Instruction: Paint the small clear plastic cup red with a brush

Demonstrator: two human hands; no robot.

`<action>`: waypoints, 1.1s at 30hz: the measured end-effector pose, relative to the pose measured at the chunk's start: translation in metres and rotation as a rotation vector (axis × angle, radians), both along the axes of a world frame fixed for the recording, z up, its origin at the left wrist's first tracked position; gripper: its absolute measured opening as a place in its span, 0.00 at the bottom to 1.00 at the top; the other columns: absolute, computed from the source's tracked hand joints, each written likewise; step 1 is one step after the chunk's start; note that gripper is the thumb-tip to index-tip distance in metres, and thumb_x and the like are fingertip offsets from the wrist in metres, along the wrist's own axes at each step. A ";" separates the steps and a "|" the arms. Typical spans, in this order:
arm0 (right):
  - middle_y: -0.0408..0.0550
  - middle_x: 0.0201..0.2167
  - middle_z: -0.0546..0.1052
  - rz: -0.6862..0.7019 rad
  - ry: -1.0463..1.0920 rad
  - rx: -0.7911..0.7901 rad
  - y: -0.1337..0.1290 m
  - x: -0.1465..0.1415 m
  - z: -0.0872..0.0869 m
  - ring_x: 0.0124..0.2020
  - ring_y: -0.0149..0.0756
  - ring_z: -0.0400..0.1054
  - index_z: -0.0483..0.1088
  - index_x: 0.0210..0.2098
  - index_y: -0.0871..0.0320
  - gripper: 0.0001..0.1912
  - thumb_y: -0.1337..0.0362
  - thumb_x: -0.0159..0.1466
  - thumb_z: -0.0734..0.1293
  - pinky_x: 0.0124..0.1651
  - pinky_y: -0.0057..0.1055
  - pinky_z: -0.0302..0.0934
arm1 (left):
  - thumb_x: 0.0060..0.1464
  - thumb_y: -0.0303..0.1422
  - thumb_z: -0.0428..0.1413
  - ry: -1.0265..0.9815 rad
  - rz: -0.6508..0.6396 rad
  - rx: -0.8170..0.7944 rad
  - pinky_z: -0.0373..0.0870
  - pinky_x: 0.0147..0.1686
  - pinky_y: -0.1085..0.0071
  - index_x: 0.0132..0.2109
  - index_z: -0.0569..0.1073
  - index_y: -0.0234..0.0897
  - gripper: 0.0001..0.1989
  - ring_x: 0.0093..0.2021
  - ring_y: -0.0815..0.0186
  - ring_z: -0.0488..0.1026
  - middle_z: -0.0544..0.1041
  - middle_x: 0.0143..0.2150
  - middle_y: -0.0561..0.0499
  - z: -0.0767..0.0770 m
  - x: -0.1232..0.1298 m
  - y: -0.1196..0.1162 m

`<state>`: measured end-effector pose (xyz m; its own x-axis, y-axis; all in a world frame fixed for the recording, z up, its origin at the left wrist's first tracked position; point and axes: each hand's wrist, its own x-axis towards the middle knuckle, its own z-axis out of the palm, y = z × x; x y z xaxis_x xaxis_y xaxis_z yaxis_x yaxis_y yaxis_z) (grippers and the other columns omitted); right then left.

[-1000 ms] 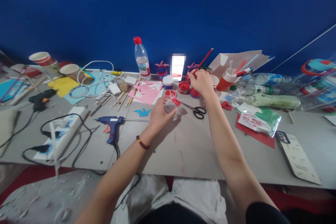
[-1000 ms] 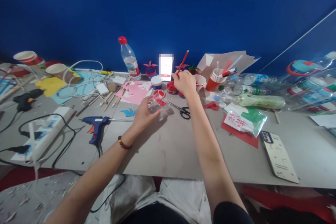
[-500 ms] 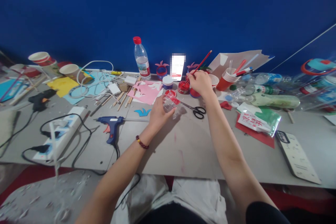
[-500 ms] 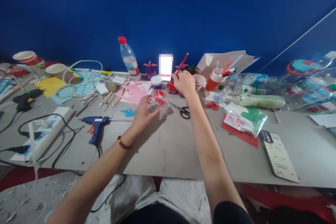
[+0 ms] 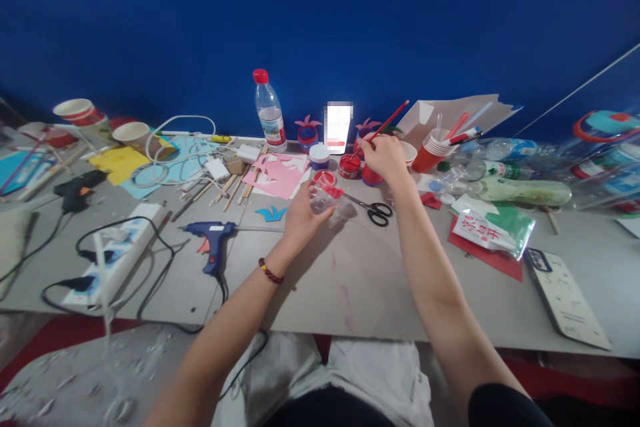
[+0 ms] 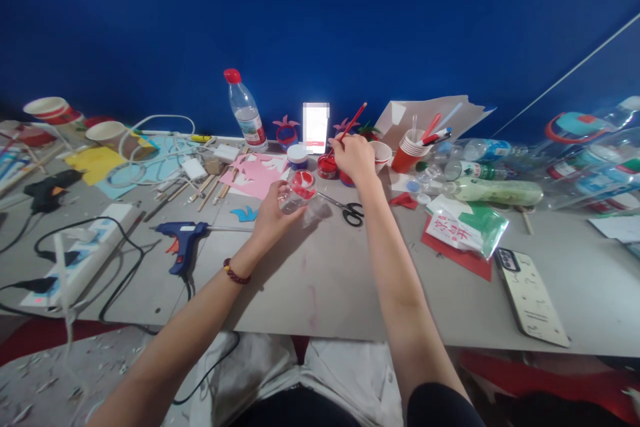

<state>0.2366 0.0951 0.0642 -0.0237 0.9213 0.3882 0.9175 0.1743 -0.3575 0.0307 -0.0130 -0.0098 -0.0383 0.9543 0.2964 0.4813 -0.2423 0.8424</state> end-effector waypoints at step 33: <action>0.46 0.35 0.84 0.402 0.414 0.594 -0.152 0.015 -0.045 0.35 0.38 0.80 0.79 0.43 0.52 0.11 0.71 0.66 0.67 0.42 0.37 0.76 | 0.54 0.38 0.66 0.302 -0.029 0.300 0.75 0.47 0.57 0.56 0.67 0.39 0.27 0.49 0.54 0.74 0.76 0.49 0.43 -0.007 -0.001 0.002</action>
<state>0.2520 -0.0569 0.0195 -0.0554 0.5118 0.8573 0.5591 0.7273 -0.3980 0.0293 -0.0106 -0.0167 0.1189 0.8233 0.5551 0.6850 -0.4727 0.5544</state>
